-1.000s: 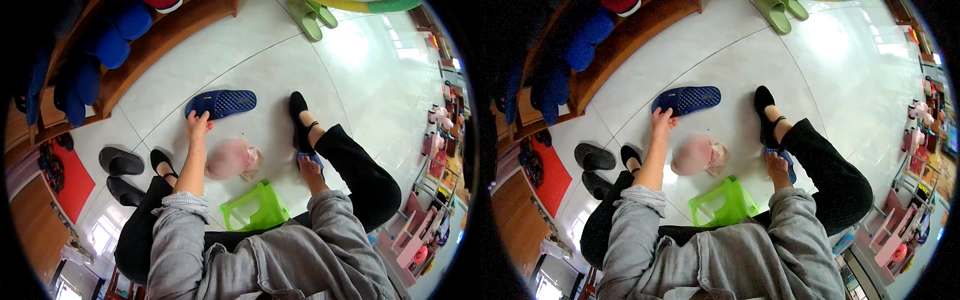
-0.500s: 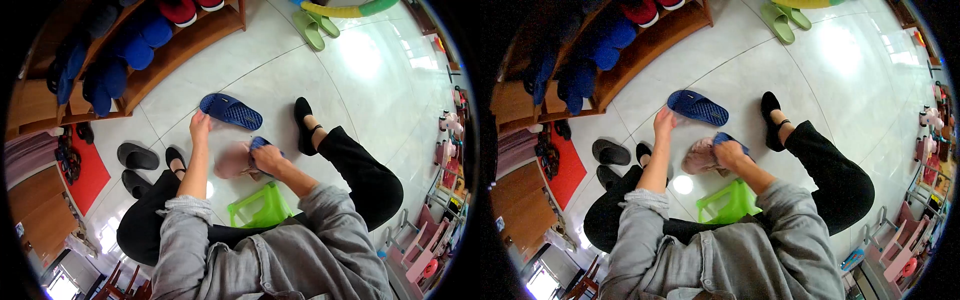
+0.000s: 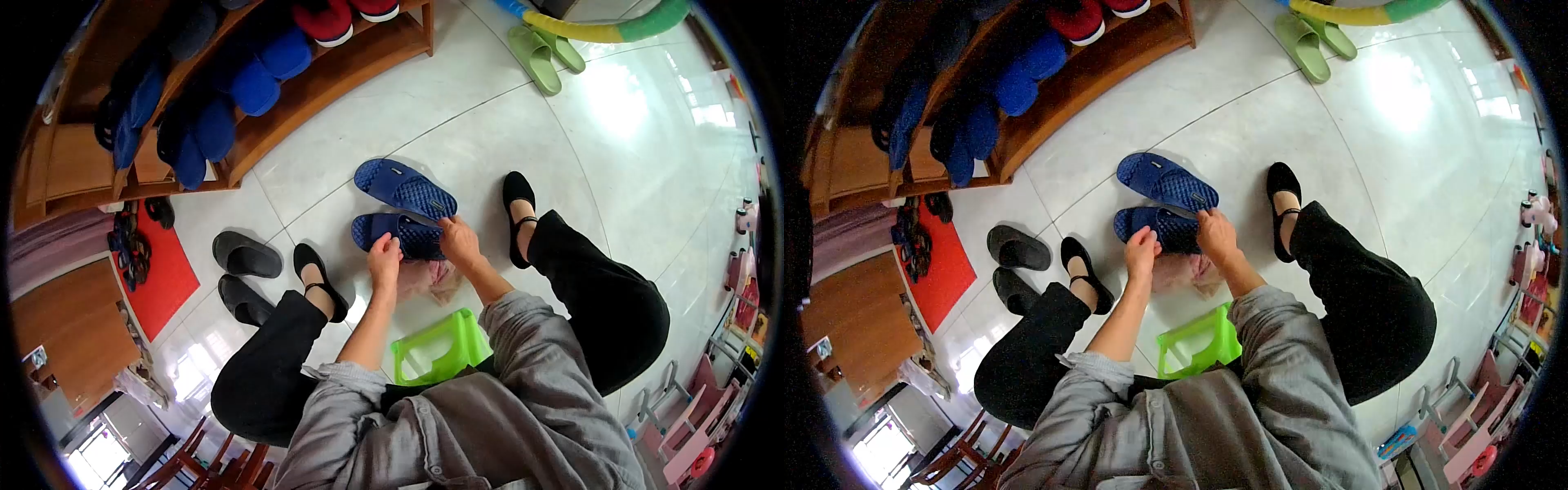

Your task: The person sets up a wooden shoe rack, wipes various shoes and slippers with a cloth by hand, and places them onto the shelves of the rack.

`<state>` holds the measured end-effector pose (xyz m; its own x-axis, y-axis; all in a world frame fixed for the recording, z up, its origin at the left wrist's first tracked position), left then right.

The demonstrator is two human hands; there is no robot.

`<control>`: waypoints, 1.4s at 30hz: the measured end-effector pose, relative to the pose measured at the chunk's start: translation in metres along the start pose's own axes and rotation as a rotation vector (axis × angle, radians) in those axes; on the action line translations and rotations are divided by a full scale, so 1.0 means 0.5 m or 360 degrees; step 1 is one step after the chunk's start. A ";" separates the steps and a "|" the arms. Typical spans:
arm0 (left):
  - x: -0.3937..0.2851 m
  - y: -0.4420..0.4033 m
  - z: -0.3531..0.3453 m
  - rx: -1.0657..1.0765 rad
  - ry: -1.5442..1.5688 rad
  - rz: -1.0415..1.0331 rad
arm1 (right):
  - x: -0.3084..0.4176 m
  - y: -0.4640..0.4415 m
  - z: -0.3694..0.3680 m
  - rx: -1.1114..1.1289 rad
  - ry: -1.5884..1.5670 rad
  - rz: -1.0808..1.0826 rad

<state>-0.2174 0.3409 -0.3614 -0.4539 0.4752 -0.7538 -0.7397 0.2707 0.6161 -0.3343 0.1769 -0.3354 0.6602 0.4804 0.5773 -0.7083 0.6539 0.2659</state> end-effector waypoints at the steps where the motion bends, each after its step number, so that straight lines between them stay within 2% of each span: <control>1: 0.006 -0.012 -0.013 -0.0046 0.0087 0.0091 | -0.006 0.000 -0.009 0.0032 0.0039 -0.0010; 5: -0.076 -0.016 -0.117 0.0263 -0.0187 0.0058 | 0.020 0.006 -0.048 0.0158 -0.0100 -0.0016; 7: -0.039 -0.032 -0.133 0.0140 -0.0295 0.0122 | 0.014 0.003 -0.071 0.0167 -0.0201 -0.0063; 8: 0.027 -0.065 -0.126 0.0061 -0.0512 0.0113 | 0.006 0.000 -0.071 0.0136 -0.0248 -0.0129; 9: 0.027 -0.047 -0.135 0.0150 -0.0661 0.0244 | 0.001 -0.005 -0.062 0.0103 -0.0294 -0.0194; 10: 0.025 -0.044 -0.130 -0.0041 -0.0717 0.0117 | -0.015 -0.007 -0.043 0.0006 -0.0331 -0.0318; 13: -0.023 -0.039 -0.127 -0.0411 -0.0818 -0.0092 | -0.027 -0.027 0.058 -0.0628 -0.0292 -0.0178; 14: -0.037 -0.040 -0.128 -0.0494 -0.0844 -0.0131 | -0.036 -0.037 0.075 -0.0711 -0.0226 -0.0160; 15: -0.028 -0.049 -0.121 -0.0508 -0.0748 0.0014 | -0.058 -0.046 0.065 -0.0668 -0.0225 -0.0243; 17: -0.020 -0.056 -0.110 -0.0762 -0.0844 0.0105 | -0.099 -0.053 0.045 -0.0579 -0.0219 -0.0411; 18: -0.023 -0.045 -0.106 -0.0830 -0.0656 0.0278 | -0.107 -0.046 0.041 -0.0557 -0.0278 -0.0435; 20: -0.046 -0.044 -0.106 -0.0963 -0.0383 0.0406 | -0.113 -0.015 0.022 -0.0504 -0.0391 -0.0488; 21: -0.047 -0.054 -0.106 -0.1025 -0.0249 0.0465 | -0.103 0.006 0.006 -0.0418 -0.0422 -0.0399; 23: -0.061 -0.027 -0.095 -0.1237 -0.0314 0.0886 | -0.079 0.056 -0.028 -0.0249 -0.0488 -0.0213; 26: -0.037 -0.018 -0.079 -0.1472 -0.0052 0.0966 | -0.067 0.096 -0.025 -0.0204 -0.0458 0.0027; 29: 0.057 -0.084 -0.011 -0.1271 0.0047 0.0831 | -0.030 0.114 -0.030 -0.0055 -0.0372 0.0066; 30: 0.068 -0.096 0.007 -0.1162 0.0270 0.0769 | 0.007 0.116 -0.029 -0.0018 -0.0200 0.0260; 31: 0.039 -0.066 0.002 -0.1170 0.0860 0.0733 | 0.048 0.121 -0.030 0.0016 -0.0026 0.0454; 32: 0.052 -0.091 0.015 -0.0827 0.1149 0.0595 | 0.083 0.129 -0.036 0.0043 0.0151 0.0651; 33: 0.035 -0.089 0.029 -0.0550 0.1274 0.0640 | 0.095 0.134 -0.054 0.0008 0.0295 0.0734; 35: -0.021 -0.046 0.085 -0.0423 0.1190 0.0590 | 0.106 0.143 -0.118 -0.0078 0.0584 0.0910; 37: -0.136 0.021 0.086 0.0153 0.1446 0.0276 | 0.087 0.135 -0.156 0.0254 0.0438 0.0765; 39: -0.175 0.107 0.113 0.0126 0.1466 0.0296 | 0.083 0.112 -0.143 0.0499 0.0250 0.0546; 42: -0.190 0.153 0.163 0.0179 0.1429 0.0155 | 0.110 0.090 -0.026 0.0559 -0.0268 0.0212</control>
<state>-0.1903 0.3845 -0.2241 -0.7630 -0.3175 -0.5630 -0.6463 0.3662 0.6694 -0.3265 0.2407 -0.3017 0.5276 0.4258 0.7351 -0.8462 0.3393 0.4108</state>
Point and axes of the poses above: each hand's wrist, its own y-axis away from the middle knuckle, its own z-axis out of the back of the hand, x = y × z, the point moved 9 cm from there along -y, towards the middle knuckle, and after that the axes turned 1 degree about x, right-handed, at the moved point
